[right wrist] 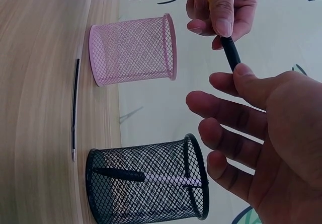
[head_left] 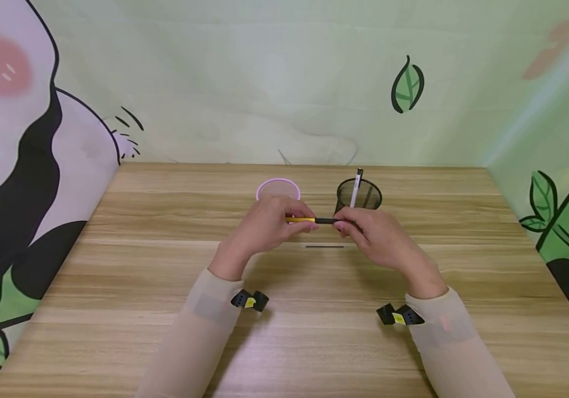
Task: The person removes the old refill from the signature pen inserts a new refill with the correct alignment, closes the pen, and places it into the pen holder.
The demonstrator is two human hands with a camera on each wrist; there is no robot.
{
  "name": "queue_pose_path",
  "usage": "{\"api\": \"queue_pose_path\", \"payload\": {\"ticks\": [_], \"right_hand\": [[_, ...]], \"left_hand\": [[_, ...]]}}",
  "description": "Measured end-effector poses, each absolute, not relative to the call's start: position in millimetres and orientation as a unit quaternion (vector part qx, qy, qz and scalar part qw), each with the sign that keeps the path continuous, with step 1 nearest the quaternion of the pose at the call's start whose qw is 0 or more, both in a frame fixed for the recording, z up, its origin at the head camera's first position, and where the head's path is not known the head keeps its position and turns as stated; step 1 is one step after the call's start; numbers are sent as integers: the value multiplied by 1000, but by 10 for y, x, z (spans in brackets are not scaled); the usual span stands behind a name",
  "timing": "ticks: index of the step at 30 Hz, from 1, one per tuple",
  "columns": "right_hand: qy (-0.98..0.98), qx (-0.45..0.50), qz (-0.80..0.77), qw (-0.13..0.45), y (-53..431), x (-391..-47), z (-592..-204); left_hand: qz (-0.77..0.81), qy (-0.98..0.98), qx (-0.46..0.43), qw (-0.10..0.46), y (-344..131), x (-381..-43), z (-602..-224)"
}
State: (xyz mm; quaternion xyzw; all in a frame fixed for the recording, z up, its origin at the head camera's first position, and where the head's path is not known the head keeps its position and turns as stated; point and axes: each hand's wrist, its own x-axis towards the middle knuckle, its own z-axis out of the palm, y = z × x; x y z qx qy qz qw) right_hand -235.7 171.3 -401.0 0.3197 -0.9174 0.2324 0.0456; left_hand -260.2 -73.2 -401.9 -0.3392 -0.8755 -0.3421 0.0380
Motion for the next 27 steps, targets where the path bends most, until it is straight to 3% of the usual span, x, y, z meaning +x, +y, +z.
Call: {"api": "queue_pose_path", "payload": {"ticks": [27], "right_hand": [[-921, 313, 231, 16, 1709, -2353, -4004]], "left_hand": [[-328, -876, -348, 53, -730, -2607, -4011]]}}
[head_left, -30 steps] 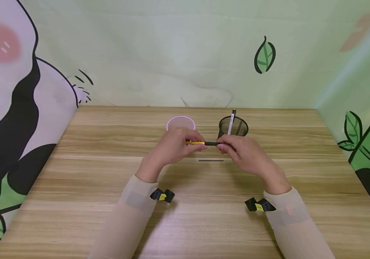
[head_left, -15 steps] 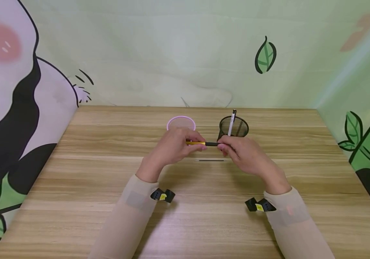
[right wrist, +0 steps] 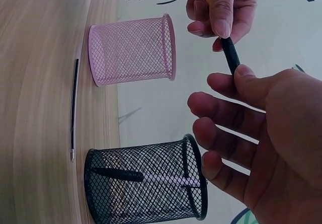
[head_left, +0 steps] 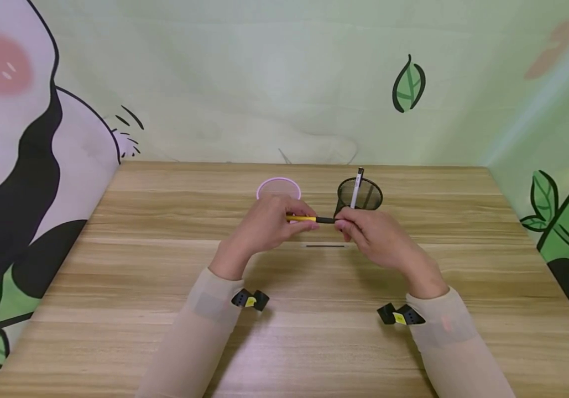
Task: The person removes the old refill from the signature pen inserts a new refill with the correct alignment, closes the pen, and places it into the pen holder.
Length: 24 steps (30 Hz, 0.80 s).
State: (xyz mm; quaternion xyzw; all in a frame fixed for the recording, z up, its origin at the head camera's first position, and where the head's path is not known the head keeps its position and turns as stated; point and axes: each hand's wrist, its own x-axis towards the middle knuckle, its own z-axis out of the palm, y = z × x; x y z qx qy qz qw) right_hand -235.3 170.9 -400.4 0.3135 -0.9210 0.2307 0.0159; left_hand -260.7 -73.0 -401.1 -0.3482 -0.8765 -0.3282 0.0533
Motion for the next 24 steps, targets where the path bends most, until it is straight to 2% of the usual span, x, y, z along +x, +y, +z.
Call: {"api": "queue_pose_path", "payload": {"ticks": [11, 24], "right_hand": [[-920, 299, 255, 9, 1720, -2353, -3987], [-921, 299, 247, 42, 1817, -2321, -3961]], "left_hand": [[-322, -875, -357, 52, -784, -2605, -3989], [-341, -879, -333, 32, -933, -2540, -4006]]}}
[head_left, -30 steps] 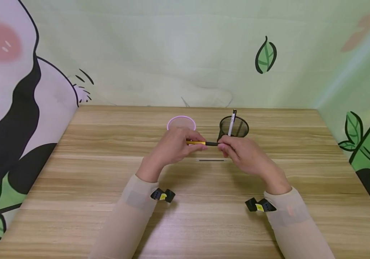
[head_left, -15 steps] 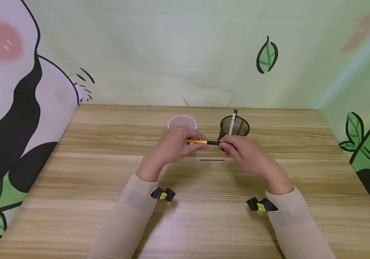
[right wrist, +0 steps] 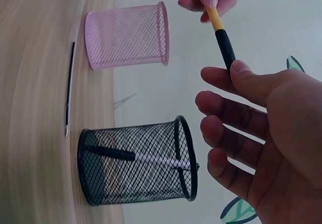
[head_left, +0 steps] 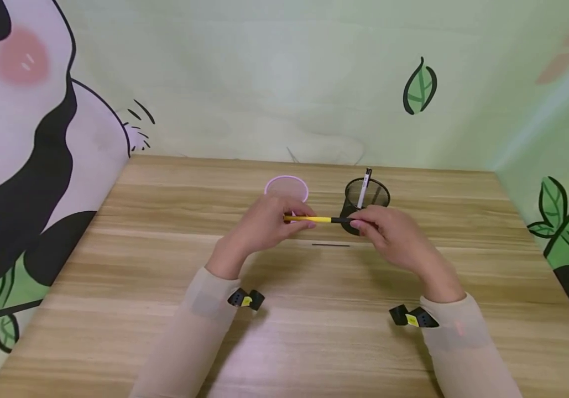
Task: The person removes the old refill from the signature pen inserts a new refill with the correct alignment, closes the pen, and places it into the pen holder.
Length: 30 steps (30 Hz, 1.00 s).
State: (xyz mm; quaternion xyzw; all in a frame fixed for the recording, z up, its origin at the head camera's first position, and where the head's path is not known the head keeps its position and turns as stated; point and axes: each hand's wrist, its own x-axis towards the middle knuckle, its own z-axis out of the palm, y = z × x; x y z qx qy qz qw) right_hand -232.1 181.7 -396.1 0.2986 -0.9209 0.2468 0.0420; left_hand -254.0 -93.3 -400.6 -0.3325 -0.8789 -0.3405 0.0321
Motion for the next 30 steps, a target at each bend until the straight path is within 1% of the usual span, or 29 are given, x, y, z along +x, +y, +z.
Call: {"api": "queue_pose_path", "payload": {"ticks": [7, 18, 26, 30], "right_hand": [[-927, 298, 219, 59, 1903, -2306, -3978], [-936, 293, 188, 48, 1994, -2251, -4107], [-940, 290, 171, 54, 2031, -2200, -4225], [-941, 288, 167, 54, 2039, -2194, -4284]], "left_hand": [[-344, -873, -343, 40, -1002, -2547, -4078], [-335, -883, -330, -1, -1037, -2491, -4192], [-310, -881, -356, -8, -1010, -2476, -4305], [-303, -881, -362, -23, -984, -2473, -4354]]}}
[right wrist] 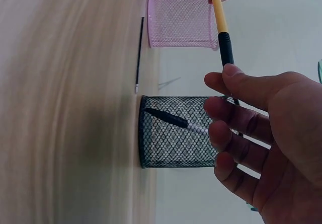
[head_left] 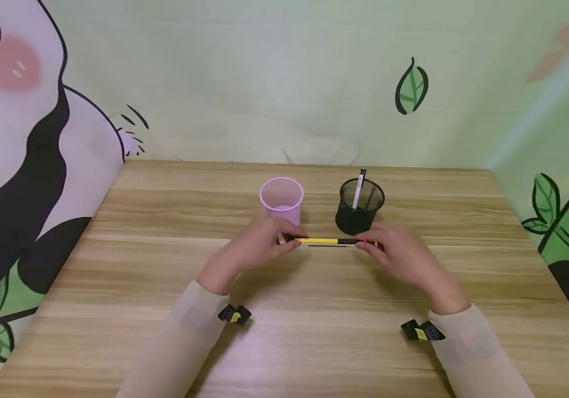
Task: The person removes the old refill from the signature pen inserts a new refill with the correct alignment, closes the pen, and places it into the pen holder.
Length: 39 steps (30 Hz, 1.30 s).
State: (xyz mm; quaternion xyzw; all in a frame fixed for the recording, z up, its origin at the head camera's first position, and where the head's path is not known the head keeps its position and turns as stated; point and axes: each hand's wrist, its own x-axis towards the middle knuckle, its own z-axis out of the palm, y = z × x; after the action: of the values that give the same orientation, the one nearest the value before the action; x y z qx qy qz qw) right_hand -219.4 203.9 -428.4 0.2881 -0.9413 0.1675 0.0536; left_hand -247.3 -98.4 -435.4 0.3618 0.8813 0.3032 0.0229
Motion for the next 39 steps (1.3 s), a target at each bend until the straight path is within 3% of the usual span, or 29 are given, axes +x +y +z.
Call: {"api": "queue_pose_path", "payload": {"ticks": [12, 39], "right_hand": [[-949, 273, 154, 15, 2018, -2225, -4499], [-953, 257, 160, 12, 1989, -2290, -4633]], "left_hand": [[298, 886, 343, 88, -943, -2482, -4509], [241, 920, 304, 55, -871, -2483, -4652]]}}
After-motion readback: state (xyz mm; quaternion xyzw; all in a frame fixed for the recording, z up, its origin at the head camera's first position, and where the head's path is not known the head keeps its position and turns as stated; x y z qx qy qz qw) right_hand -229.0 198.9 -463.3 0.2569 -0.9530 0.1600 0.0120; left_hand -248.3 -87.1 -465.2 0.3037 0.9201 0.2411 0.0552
